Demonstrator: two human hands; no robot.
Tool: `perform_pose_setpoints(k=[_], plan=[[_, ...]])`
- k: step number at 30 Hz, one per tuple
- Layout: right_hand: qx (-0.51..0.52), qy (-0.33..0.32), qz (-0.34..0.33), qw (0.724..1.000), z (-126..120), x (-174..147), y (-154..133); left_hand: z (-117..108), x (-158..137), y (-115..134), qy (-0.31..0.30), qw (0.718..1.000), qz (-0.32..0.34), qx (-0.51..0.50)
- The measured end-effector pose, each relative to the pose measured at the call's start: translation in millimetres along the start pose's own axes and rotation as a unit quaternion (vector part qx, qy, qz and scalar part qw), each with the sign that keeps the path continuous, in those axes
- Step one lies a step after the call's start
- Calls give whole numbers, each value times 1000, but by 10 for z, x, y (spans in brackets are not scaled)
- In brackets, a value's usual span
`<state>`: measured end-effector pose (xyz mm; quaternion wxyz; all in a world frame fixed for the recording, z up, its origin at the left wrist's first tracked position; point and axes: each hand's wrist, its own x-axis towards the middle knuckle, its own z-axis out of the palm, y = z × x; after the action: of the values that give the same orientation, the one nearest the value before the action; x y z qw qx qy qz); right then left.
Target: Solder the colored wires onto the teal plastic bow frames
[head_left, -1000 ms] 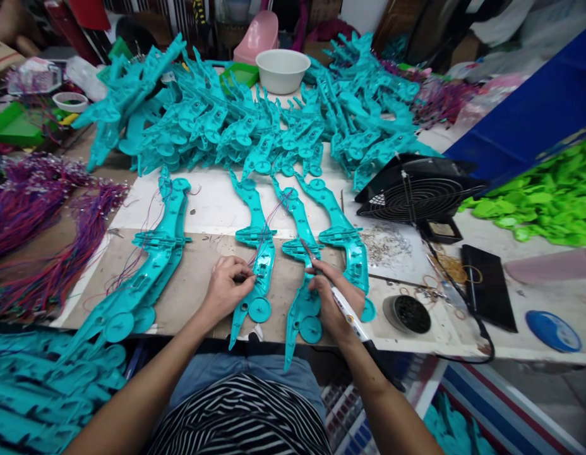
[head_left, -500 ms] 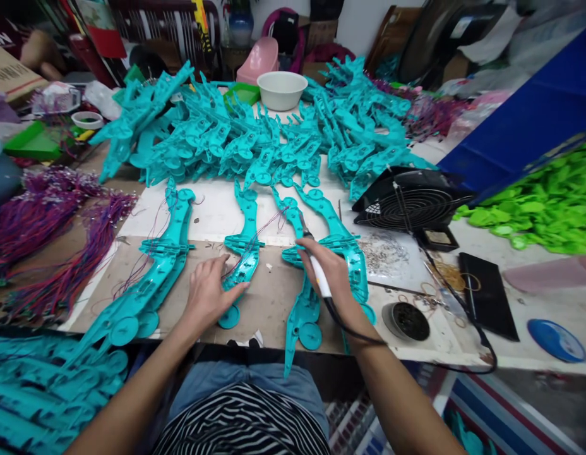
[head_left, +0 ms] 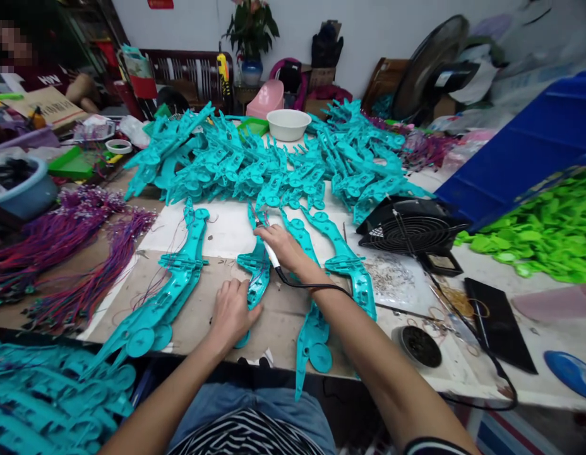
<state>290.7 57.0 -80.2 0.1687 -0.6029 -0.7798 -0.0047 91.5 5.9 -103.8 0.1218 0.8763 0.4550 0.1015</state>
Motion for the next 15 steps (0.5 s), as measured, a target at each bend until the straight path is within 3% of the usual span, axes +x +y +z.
perform_pose_setpoints(k=[3,6,8,10,11,15], plan=[[13,11,-37,999,26,102,-72,-11,-87,9,5,999,-6,-47],[27,55,-57,997,-10,8,-168,-115,-228,-8,1,995,-10,-99],[38,112,-56,991,-94,-186,-215,-258,-336,-68,-1,992,-8,-124],[62,232,-44,970,-199,-454,-224,-450,-438,-187,11,991,-6,-130],[58,259,-31,964,-246,-602,-213,-558,-482,-272,23,992,-6,-125],[8,254,25,967,-278,-1161,-105,-967,-528,-713,62,995,-25,-69]])
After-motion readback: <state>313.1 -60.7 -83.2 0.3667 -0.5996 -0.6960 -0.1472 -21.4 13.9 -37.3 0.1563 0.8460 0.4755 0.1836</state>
